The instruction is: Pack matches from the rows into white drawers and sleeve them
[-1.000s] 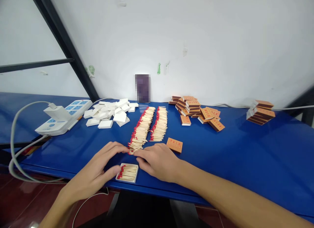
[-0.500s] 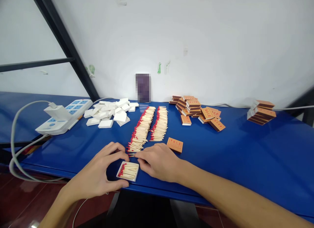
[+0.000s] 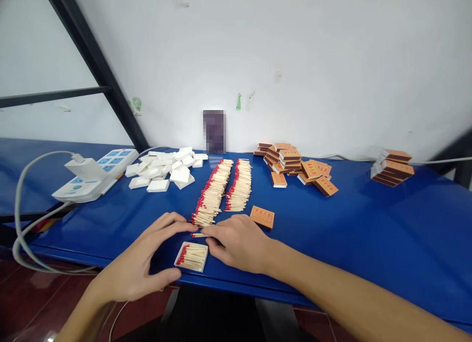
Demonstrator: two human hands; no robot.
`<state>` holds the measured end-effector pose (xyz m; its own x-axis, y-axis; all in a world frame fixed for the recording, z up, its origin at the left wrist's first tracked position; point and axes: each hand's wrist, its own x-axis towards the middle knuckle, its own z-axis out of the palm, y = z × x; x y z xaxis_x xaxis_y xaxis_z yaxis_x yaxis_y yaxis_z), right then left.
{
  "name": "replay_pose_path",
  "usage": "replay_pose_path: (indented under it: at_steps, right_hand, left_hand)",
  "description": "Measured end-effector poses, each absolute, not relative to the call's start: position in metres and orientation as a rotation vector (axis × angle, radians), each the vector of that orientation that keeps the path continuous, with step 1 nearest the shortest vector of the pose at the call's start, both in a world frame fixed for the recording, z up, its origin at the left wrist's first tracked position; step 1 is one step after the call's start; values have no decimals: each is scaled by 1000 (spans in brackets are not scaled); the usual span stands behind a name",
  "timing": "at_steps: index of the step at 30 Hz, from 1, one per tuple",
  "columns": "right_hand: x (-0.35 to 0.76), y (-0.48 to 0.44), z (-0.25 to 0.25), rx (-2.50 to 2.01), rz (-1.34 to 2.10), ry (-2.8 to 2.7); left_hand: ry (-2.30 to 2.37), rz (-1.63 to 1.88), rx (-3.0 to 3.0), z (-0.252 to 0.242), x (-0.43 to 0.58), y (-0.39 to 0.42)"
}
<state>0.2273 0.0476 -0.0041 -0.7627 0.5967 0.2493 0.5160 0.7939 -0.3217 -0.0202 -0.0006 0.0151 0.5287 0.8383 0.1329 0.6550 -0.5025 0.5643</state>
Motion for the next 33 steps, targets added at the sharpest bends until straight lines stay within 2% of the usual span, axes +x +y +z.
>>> replay_pose_path:
  at_steps: [8, 33]
  right_hand:
    - [227, 50, -9, -804, 298, -2543]
    - [226, 51, -5, -885, 287, -2573]
  left_hand:
    - [1362, 780, 2159, 8, -20, 9]
    - [1366, 616, 2296, 5, -22, 11]
